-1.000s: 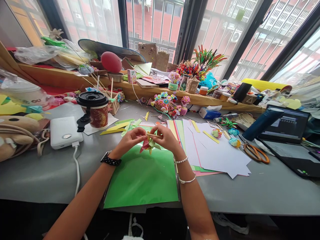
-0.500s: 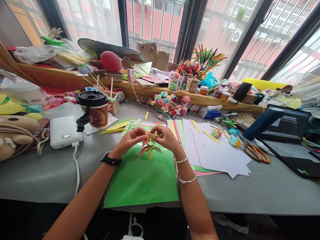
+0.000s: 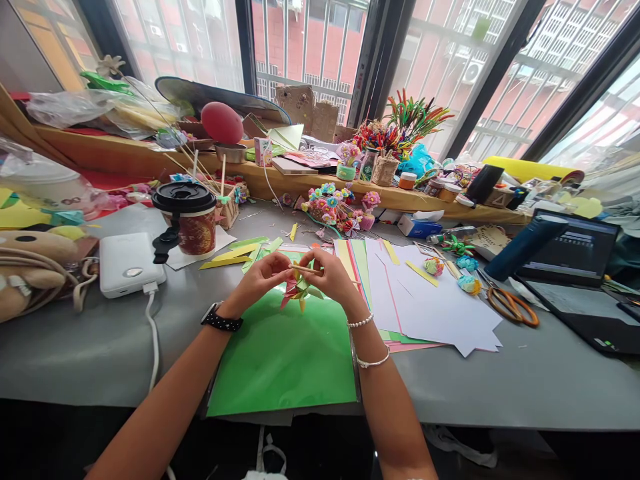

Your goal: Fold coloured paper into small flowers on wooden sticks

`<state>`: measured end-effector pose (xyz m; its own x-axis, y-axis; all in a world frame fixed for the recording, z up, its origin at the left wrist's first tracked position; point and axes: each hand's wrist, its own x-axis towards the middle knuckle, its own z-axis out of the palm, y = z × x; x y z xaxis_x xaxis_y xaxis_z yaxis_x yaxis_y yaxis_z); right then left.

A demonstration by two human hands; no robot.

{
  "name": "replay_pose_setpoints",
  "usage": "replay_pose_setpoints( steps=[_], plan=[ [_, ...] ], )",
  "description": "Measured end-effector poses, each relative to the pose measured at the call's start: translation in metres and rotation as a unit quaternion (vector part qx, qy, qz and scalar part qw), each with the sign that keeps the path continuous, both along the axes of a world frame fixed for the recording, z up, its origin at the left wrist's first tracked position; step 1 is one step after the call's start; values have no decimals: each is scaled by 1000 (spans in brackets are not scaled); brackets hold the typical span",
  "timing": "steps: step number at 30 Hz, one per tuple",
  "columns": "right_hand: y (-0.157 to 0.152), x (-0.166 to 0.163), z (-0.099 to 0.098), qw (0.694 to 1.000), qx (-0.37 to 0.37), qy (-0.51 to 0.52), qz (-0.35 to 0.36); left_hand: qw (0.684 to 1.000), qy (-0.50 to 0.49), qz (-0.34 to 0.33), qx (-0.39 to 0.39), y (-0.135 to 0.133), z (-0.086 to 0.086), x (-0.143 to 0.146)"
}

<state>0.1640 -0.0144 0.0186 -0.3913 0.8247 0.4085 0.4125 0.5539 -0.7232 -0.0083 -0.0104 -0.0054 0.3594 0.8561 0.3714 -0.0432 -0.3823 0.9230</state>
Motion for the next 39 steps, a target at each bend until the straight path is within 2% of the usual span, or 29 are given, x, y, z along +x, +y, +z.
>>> replay_pose_setpoints(
  steps=[6,19,27,39],
  plan=[
    [-1,-4,-2,999,45,-10,-18,998,31,46,42,-2,2,0],
    [-1,-4,-3,998,56,-30,-19,995,56,56,68,-2,1,-1],
    [0,-3,-2,998,67,2,0,995,57,51,58,-2,3,-1],
    [1,1,-3,998,55,-37,-4,992,66,64,88,-4,4,0]
  ],
)
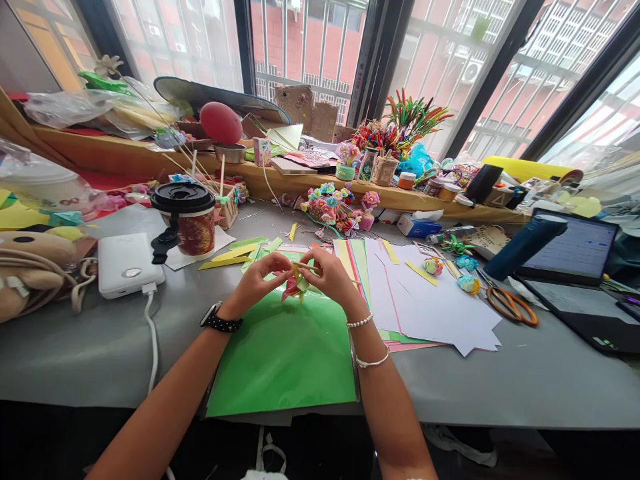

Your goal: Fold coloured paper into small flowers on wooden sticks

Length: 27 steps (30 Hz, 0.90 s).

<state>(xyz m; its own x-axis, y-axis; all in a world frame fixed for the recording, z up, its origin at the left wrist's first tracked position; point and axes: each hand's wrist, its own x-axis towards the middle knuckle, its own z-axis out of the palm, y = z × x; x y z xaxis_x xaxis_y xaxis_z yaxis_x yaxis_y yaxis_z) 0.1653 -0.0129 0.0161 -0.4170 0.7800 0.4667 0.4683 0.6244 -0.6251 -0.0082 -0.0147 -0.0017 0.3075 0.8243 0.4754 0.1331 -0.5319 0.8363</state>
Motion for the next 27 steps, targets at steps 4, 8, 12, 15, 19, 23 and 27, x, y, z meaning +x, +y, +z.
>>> replay_pose_setpoints(
  steps=[4,8,12,15,19,23,27],
  plan=[
    [0,-1,0,1000,1,-7,-4,1000,4,-5,-11,0,0,0],
    [0,-3,-1,1000,6,-12,-14,1000,18,-4,-10,2,-1,-1],
    [1,-5,-2,999,11,-19,-24,1000,21,0,-13,4,-4,-1],
    [1,-6,-3,999,21,-27,-27,999,24,5,-22,6,-4,-1],
    [1,-8,-2,998,29,-41,-34,999,29,13,-27,7,-5,0],
    [0,-10,-2,997,31,-52,-37,999,42,9,-22,7,-6,1],
    [2,-9,-3,998,19,-50,-34,999,52,7,-12,8,-7,0]
  ],
)
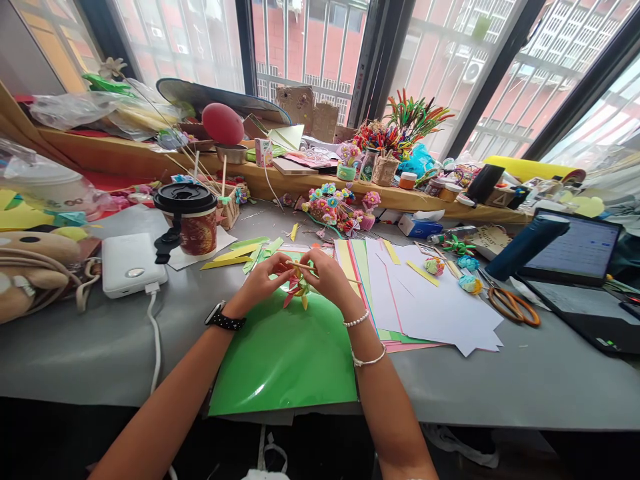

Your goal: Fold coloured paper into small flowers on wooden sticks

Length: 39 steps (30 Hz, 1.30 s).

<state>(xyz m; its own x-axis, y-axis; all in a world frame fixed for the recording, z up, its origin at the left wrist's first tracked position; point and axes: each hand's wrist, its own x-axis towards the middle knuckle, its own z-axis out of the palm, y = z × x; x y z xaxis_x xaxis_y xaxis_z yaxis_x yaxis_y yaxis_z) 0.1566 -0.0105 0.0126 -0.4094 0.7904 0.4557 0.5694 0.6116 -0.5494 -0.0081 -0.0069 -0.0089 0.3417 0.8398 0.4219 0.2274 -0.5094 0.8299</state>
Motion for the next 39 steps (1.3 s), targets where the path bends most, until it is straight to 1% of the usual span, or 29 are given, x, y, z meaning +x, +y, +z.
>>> replay_pose_setpoints(
  steps=[4,10,15,25,28,34,39],
  plan=[
    [2,6,0,999,-33,11,21,1000,5,-16,-6,0,1,0],
    [-1,16,6,996,-73,-7,54,999,14,-45,-21,-2,2,-1],
    [-2,13,7,997,-71,2,36,999,15,-47,-25,-2,1,-1],
    [2,5,0,999,-35,-3,-6,999,31,-5,6,-1,1,0],
    [1,7,2,998,-56,-3,2,999,28,-13,9,0,0,-1],
    [0,12,4,993,-103,17,53,999,12,-29,-13,-2,2,-1],
    [2,13,2,992,-110,22,54,998,-11,-39,-44,-1,2,-2]
  ],
)
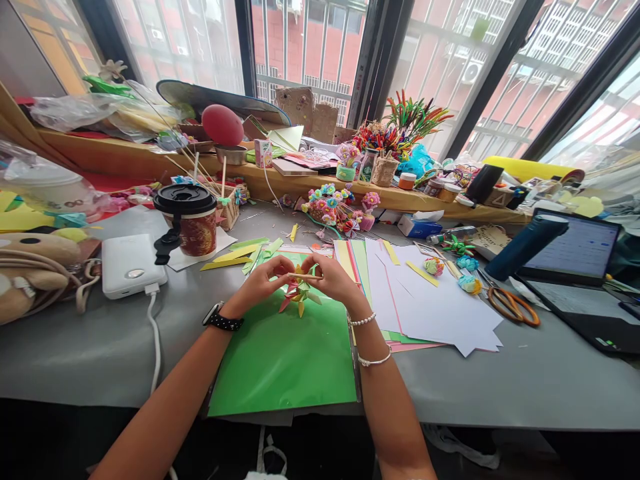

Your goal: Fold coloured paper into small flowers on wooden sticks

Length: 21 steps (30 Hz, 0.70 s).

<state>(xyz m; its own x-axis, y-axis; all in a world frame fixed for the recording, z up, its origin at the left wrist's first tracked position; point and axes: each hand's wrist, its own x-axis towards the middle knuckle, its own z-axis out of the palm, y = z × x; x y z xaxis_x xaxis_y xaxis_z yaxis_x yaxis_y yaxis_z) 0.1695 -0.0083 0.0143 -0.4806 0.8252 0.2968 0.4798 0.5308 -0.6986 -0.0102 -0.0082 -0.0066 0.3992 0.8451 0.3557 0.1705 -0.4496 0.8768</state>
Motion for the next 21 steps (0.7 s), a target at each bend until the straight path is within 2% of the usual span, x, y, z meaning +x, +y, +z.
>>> replay_pose_setpoints(
  steps=[5,10,21],
  plan=[
    [1,0,-1,1000,2,0,-12,996,-21,-54,-64,2,-2,-3],
    [-1,1,-1,1000,-19,3,9,991,-29,-72,-108,2,0,-5],
    [-2,2,0,999,-36,1,9,988,-25,-83,-126,1,3,-6]
  ],
)
